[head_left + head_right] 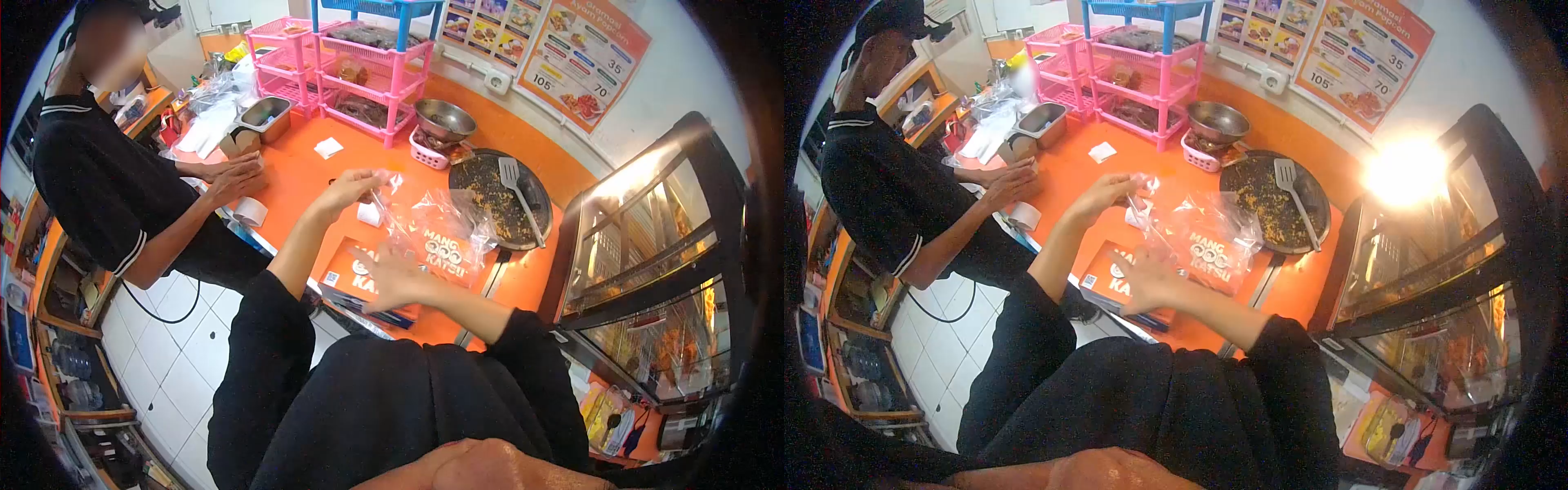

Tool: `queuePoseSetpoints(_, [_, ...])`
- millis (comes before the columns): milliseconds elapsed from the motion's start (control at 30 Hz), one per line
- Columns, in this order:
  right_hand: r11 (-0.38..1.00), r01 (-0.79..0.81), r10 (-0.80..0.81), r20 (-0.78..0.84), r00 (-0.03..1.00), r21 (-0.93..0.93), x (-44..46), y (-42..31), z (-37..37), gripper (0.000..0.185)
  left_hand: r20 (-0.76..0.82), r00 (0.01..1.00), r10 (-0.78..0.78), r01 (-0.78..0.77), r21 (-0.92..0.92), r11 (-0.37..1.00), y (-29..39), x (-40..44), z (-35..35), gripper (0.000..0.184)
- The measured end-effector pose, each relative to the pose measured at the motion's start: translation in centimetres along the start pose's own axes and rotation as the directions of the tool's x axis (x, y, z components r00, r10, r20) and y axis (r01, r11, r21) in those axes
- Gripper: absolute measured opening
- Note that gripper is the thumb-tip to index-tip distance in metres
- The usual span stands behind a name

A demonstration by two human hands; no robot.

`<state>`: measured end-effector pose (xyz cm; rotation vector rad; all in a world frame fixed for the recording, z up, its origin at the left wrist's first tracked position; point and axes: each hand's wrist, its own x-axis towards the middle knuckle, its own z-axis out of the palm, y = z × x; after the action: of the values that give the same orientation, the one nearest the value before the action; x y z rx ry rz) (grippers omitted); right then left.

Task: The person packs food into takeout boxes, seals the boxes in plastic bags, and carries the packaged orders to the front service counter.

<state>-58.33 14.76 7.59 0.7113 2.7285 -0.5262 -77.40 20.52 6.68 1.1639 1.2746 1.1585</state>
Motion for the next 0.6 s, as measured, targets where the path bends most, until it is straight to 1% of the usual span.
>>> queuePoseSetpoints(100, [0.970,0.189,-0.188,-0.018,0.982,0.152,-2.8,2.8,-4.9,0.112,-0.014,0.998,-0.065,0.063,-0.121,0.991,-2.0,-0.1,-0.7,0.030])
queuePoseSetpoints(167, [0.966,0.194,-0.198,0.009,0.980,0.172,-4.8,3.6,-9.5,0.111,-0.014,0.993,-0.118,0.117,-0.080,0.990,-3.2,-0.2,-0.9,0.030])
queuePoseSetpoints(200, [0.971,0.188,-0.187,-0.020,0.982,0.146,-5.5,4.1,-11.3,0.111,-0.013,0.989,-0.145,0.144,-0.057,0.988,-3.5,-0.3,-0.7,0.030])
queuePoseSetpoints(233, [0.976,0.182,-0.177,-0.051,0.983,0.121,-5.8,4.8,-12.6,0.110,-0.035,0.992,-0.124,0.117,-0.144,0.983,-3.7,-0.5,0.0,0.027])
queuePoseSetpoints(267, [0.961,0.245,-0.224,-0.155,0.962,0.131,-5.6,6.0,-13.1,0.110,-0.059,0.993,-0.104,0.088,-0.229,0.969,-3.9,-0.7,1.1,0.026])
queuePoseSetpoints(300, [0.966,0.211,-0.183,-0.187,0.965,0.148,-5.4,6.7,-13.8,0.109,-0.085,0.993,-0.087,0.057,-0.313,0.948,-3.8,-1.1,2.4,0.025])
queuePoseSetpoints(333, [0.967,0.218,-0.173,-0.289,0.942,0.134,-4.6,7.5,-13.6,0.109,-0.131,0.991,-0.042,-0.011,-0.386,0.923,-3.6,-1.7,3.4,0.025])
queuePoseSetpoints(367, [0.967,0.225,-0.162,-0.390,0.907,0.120,-3.4,8.7,-12.5,0.110,-0.130,0.991,0.011,-0.064,-0.411,0.910,-5.7,-0.6,3.3,0.026])
queuePoseSetpoints(433, [0.941,0.313,-0.185,-0.575,0.797,0.131,-0.7,10.7,-8.9,0.111,-0.081,0.996,0.028,-0.067,-0.526,0.848,-7.1,0.2,3.6,0.029])
queuePoseSetpoints(467, [0.925,0.357,-0.190,-0.659,0.728,0.128,0.5,11.6,-7.0,0.111,-0.153,0.988,-0.016,-0.066,-0.515,0.854,-6.4,0.0,4.0,0.031])
queuePoseSetpoints(533, [0.926,0.317,-0.120,-0.635,0.763,0.205,1.5,13.5,-3.0,0.112,-0.295,0.950,-0.101,-0.063,-0.498,0.865,-4.2,-1.1,5.0,0.033])
queuePoseSetpoints(567, [0.925,0.296,-0.089,-0.620,0.780,0.240,1.3,14.0,-1.9,0.113,-0.298,0.952,-0.069,-0.068,-0.428,0.901,-4.4,-1.2,4.7,0.035])
queuePoseSetpoints(600, [0.954,0.252,-0.116,-0.579,0.807,0.160,0.7,14.4,-1.5,0.112,-0.299,0.953,-0.036,-0.076,-0.355,0.932,-4.7,-1.2,4.3,0.037])
